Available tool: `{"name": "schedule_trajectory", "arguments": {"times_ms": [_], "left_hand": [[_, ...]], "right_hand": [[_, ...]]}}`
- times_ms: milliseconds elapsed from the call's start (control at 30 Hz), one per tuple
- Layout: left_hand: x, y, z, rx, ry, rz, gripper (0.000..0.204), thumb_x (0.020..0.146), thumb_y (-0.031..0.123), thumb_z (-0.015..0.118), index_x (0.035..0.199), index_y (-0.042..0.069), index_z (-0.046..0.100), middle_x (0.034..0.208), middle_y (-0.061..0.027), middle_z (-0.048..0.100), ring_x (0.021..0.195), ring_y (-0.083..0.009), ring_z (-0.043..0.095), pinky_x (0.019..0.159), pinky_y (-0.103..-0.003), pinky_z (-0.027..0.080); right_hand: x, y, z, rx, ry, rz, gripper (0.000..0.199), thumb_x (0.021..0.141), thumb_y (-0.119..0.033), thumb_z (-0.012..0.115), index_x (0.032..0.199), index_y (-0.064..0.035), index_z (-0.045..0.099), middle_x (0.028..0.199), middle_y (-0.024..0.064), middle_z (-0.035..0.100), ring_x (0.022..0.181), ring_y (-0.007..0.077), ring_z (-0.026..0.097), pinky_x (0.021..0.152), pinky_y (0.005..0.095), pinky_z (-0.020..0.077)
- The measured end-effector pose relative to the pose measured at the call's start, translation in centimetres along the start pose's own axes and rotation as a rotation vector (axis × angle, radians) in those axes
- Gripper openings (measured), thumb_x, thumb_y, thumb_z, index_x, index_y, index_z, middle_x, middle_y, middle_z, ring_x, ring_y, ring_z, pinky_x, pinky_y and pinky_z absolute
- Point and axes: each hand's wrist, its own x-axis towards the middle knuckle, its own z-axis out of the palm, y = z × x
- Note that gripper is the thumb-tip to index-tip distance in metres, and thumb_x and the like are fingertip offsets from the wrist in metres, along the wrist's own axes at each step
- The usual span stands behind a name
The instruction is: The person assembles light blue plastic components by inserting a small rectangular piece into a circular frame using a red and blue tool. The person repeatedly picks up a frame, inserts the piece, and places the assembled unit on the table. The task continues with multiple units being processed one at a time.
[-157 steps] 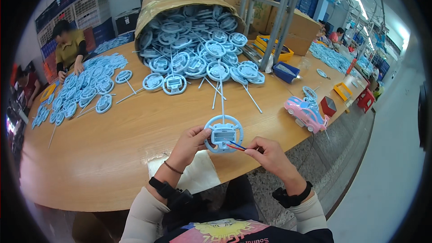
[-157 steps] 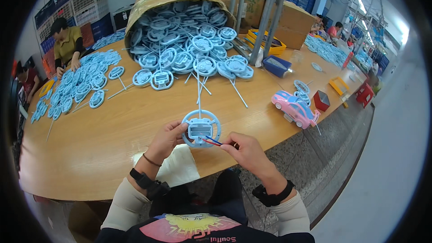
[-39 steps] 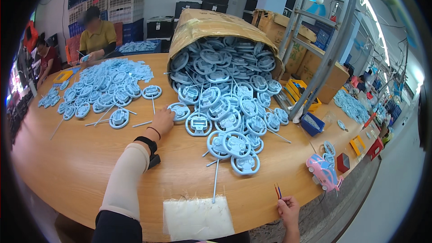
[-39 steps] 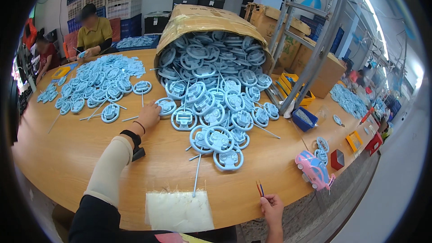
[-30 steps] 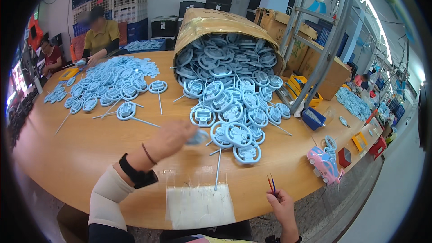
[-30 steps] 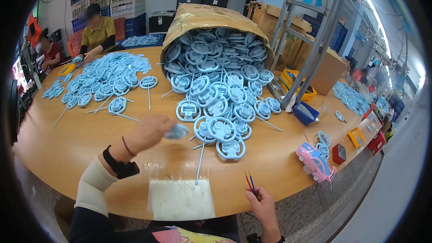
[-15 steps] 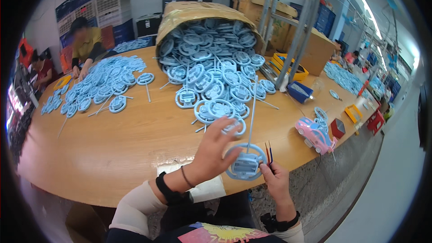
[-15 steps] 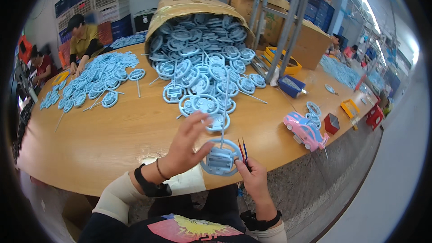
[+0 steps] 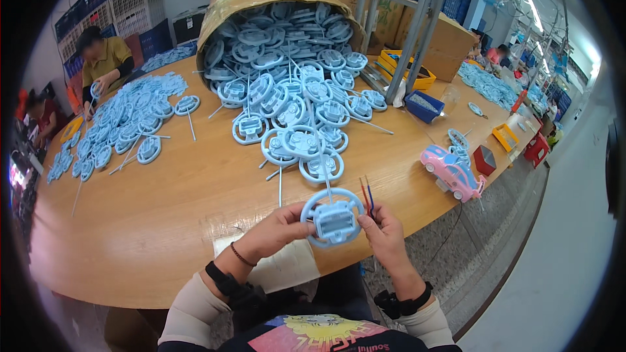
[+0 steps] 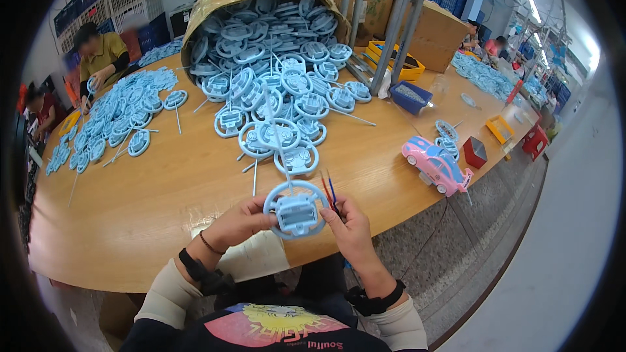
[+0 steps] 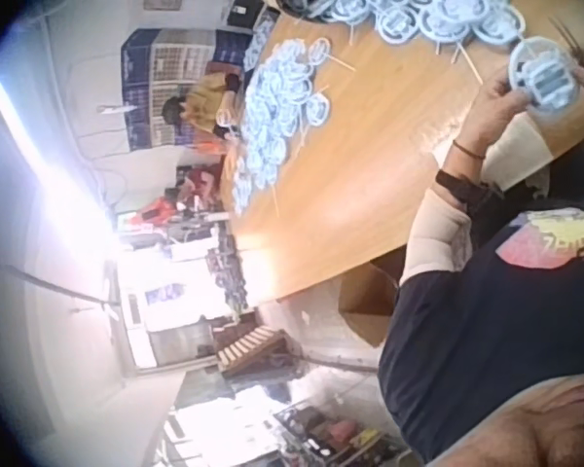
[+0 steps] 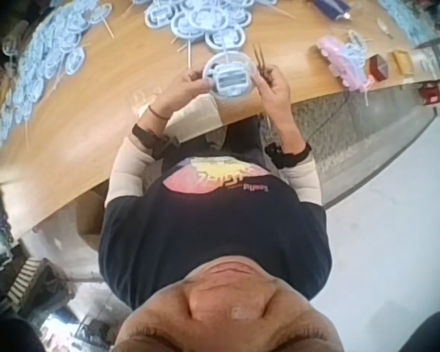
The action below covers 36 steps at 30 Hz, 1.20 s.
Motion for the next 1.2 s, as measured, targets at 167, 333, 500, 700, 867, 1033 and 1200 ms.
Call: {"name": "schedule_trajectory", "arguments": {"times_ms": [167, 333, 500, 700, 867, 1033, 1200], "left_hand": [[0.0, 0.2, -2.5, 0.086, 0.232, -0.069, 0.034, 0.092, 0.026, 0.051, 0.116, 0.003, 0.054, 0.089, -0.0005, 0.060, 0.076, -0.0087, 0.059, 0.069, -0.027, 0.052], [0.1, -0.1, -2.0, 0.057, 0.268, -0.058, 0.033, 0.091, 0.024, 0.052, 0.116, 0.002, 0.053, 0.093, -0.0017, 0.061, 0.078, -0.0098, 0.060, 0.071, -0.027, 0.052], [0.3, -0.8, -0.8, 0.010, 0.282, -0.028, 0.034, 0.091, 0.022, 0.053, 0.118, 0.001, 0.053, 0.096, -0.0034, 0.061, 0.084, -0.0121, 0.060, 0.073, -0.028, 0.052], [0.4, -1.0, -0.5, -0.108, 0.264, -0.053, 0.033, 0.089, 0.020, 0.055, 0.117, 0.001, 0.053, 0.099, -0.0048, 0.061, 0.086, -0.0130, 0.060, 0.076, -0.030, 0.051], [0.3, -1.3, -1.2, -0.165, 0.241, -0.031, 0.030, 0.089, 0.017, 0.055, 0.114, 0.001, 0.054, 0.097, -0.0048, 0.061, 0.085, -0.0133, 0.060, 0.078, -0.031, 0.050], [0.2, -1.8, -1.8, -0.139, 0.176, -0.068, 0.030, 0.089, 0.021, 0.055, 0.111, 0.001, 0.055, 0.097, -0.0054, 0.062, 0.088, -0.0139, 0.059, 0.080, -0.032, 0.048], [0.3, -2.7, -1.2, -0.255, 0.079, -0.090, 0.036, 0.089, 0.030, 0.054, 0.112, 0.001, 0.054, 0.100, -0.0075, 0.062, 0.092, -0.0156, 0.059, 0.083, -0.031, 0.047]], "right_hand": [[-0.9, -2.0, -0.5, -0.303, -0.056, -0.065, 0.014, 0.088, -0.014, 0.055, 0.094, -0.0013, 0.051, 0.072, 0.0064, 0.055, 0.063, 0.0143, 0.053, 0.057, 0.0263, 0.0421], [-0.8, -3.0, -1.0, -0.563, -0.351, -0.075, 0.012, 0.085, -0.011, 0.059, 0.089, -0.0007, 0.055, 0.068, 0.0048, 0.053, 0.058, 0.0104, 0.048, 0.053, 0.0254, 0.0401], [-0.4, -2.7, -0.9, -0.558, -0.336, -0.016, 0.012, 0.082, -0.012, 0.063, 0.086, -0.0014, 0.057, 0.068, 0.0061, 0.057, 0.057, 0.0112, 0.051, 0.052, 0.0259, 0.0412], [-0.1, -2.6, -0.9, -0.568, -0.353, -0.053, 0.014, 0.079, -0.011, 0.065, 0.086, -0.0014, 0.057, 0.068, 0.0060, 0.058, 0.057, 0.0113, 0.052, 0.052, 0.0255, 0.0415], [0.2, -2.8, -1.2, -0.550, -0.372, -0.121, 0.012, 0.078, -0.010, 0.066, 0.084, -0.0018, 0.058, 0.070, 0.0066, 0.059, 0.060, 0.0128, 0.054, 0.054, 0.0256, 0.0426], [-0.3, -2.5, -1.6, -0.500, -0.366, -0.127, 0.010, 0.079, -0.008, 0.065, 0.082, -0.0018, 0.059, 0.073, 0.0069, 0.061, 0.062, 0.0142, 0.057, 0.055, 0.0260, 0.0436], [-0.9, -1.4, -1.5, -0.387, -0.366, -0.125, 0.010, 0.079, -0.008, 0.065, 0.083, -0.0020, 0.059, 0.074, 0.0069, 0.061, 0.063, 0.0141, 0.057, 0.056, 0.0261, 0.0440]]}}
